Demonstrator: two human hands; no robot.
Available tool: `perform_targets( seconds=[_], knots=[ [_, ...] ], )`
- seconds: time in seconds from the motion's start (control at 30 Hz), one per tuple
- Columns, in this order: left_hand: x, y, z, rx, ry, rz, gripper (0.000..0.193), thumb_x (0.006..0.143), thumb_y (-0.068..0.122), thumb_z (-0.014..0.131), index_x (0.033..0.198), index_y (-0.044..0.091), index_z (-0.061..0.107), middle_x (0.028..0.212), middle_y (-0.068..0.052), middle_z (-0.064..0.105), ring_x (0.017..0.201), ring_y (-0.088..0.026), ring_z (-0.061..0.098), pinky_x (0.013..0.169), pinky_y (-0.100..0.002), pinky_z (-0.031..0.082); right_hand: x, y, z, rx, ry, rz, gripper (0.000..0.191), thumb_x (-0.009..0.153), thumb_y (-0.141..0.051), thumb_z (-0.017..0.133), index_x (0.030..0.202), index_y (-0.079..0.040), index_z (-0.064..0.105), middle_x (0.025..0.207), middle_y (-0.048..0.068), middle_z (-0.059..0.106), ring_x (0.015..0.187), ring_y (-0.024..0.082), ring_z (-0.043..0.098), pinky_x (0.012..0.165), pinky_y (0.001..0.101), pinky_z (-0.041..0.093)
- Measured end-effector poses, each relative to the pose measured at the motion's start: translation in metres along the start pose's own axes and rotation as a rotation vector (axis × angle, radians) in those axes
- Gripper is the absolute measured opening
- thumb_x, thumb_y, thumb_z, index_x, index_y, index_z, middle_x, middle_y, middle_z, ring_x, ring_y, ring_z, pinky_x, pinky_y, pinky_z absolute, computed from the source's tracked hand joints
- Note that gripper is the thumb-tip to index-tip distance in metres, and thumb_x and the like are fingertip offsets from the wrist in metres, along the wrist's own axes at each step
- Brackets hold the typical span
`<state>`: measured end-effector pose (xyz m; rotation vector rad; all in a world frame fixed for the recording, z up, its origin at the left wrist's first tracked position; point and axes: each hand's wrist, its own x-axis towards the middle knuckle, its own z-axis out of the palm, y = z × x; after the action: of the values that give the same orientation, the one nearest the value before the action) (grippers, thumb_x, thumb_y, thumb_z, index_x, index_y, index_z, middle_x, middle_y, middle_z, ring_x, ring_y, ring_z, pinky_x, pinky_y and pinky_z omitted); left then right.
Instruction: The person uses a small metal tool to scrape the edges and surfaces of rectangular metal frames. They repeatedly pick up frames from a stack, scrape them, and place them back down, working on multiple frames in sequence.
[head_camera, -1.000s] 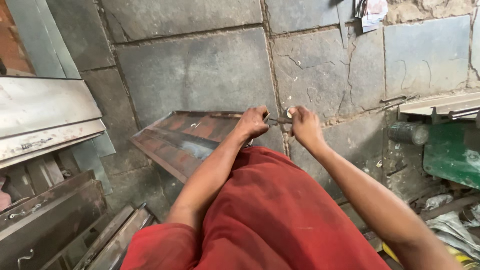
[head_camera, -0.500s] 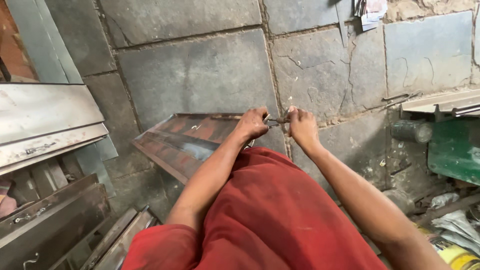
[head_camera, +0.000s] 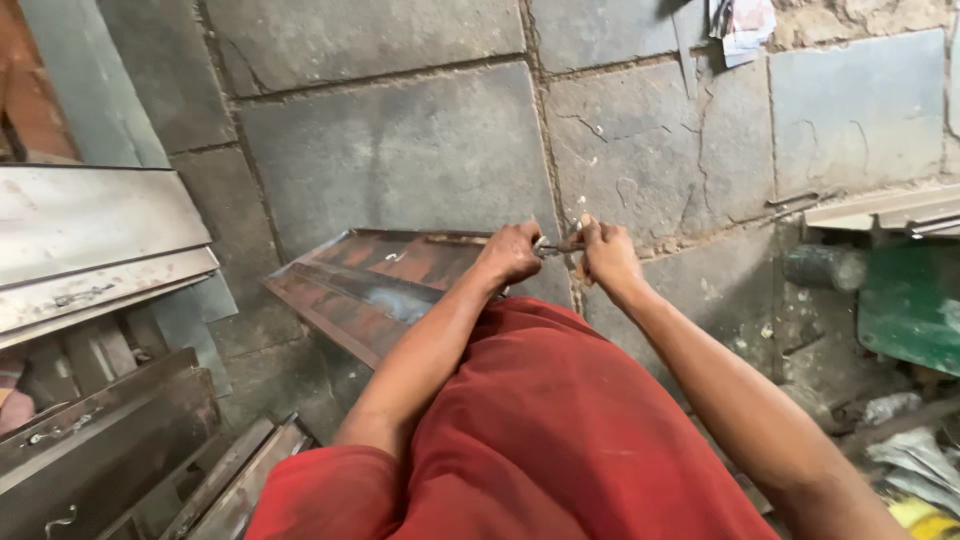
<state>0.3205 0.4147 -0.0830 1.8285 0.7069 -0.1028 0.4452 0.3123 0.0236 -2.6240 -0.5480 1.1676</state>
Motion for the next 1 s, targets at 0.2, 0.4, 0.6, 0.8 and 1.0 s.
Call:
perform_targets(
  seconds=[0.2, 0.4, 0.6, 0.8, 1.0],
  knots=[
    [0.002, -0.004, -0.006, -0.042, 0.045, 0.004, 0.029, 0.07, 0.011, 0.064, 0.098, 0.006, 0.069, 0.097, -0.023, 0.073, 0.097, -0.04, 0.069, 0.084, -0.046, 0.053, -0.015, 0.022, -0.048, -0.604, 0.394, -1.311, 0.053, 0.099, -0.052, 0.055, 0.114, -0.003, 0.069, 0.105, 0.022, 0.075, 0.097, 0.038, 0.07, 0.091, 0.0468, 0.044],
    [0.001, -0.004, 0.001, -0.029, 0.034, 0.03, 0.034, 0.067, 0.011, 0.065, 0.101, 0.006, 0.068, 0.097, -0.023, 0.072, 0.097, -0.042, 0.068, 0.083, -0.047, 0.053, 0.001, 0.012, -0.01, -0.166, 0.071, -0.329, 0.05, 0.104, -0.05, 0.054, 0.107, -0.004, 0.073, 0.084, 0.02, 0.072, 0.08, 0.04, 0.07, 0.085, 0.0538, 0.053],
    [0.002, -0.006, -0.003, -0.028, 0.039, -0.001, 0.029, 0.07, 0.013, 0.065, 0.098, 0.004, 0.068, 0.095, -0.024, 0.071, 0.094, -0.043, 0.069, 0.081, -0.048, 0.053, -0.002, 0.027, -0.033, -0.431, 0.362, -0.977, 0.058, 0.105, -0.053, 0.055, 0.114, 0.003, 0.067, 0.098, 0.025, 0.075, 0.086, 0.038, 0.071, 0.08, 0.0475, 0.053],
    [0.001, -0.004, -0.003, -0.087, 0.019, 0.011, 0.032, 0.067, 0.011, 0.063, 0.098, 0.003, 0.068, 0.092, -0.023, 0.072, 0.09, -0.041, 0.07, 0.08, -0.046, 0.054, -0.008, 0.028, -0.028, -0.507, 0.336, -0.843, 0.04, 0.107, -0.04, 0.055, 0.12, -0.004, 0.068, 0.087, 0.018, 0.073, 0.085, 0.039, 0.072, 0.08, 0.0514, 0.054],
    [0.004, -0.004, -0.002, -0.024, 0.03, 0.002, 0.033, 0.068, 0.01, 0.062, 0.099, 0.005, 0.069, 0.096, -0.022, 0.073, 0.095, -0.04, 0.069, 0.083, -0.046, 0.053, -0.004, 0.02, -0.012, -0.289, 0.148, -0.285, 0.04, 0.105, -0.039, 0.056, 0.124, -0.008, 0.07, 0.082, 0.016, 0.072, 0.084, 0.038, 0.071, 0.08, 0.0507, 0.054]
  ],
)
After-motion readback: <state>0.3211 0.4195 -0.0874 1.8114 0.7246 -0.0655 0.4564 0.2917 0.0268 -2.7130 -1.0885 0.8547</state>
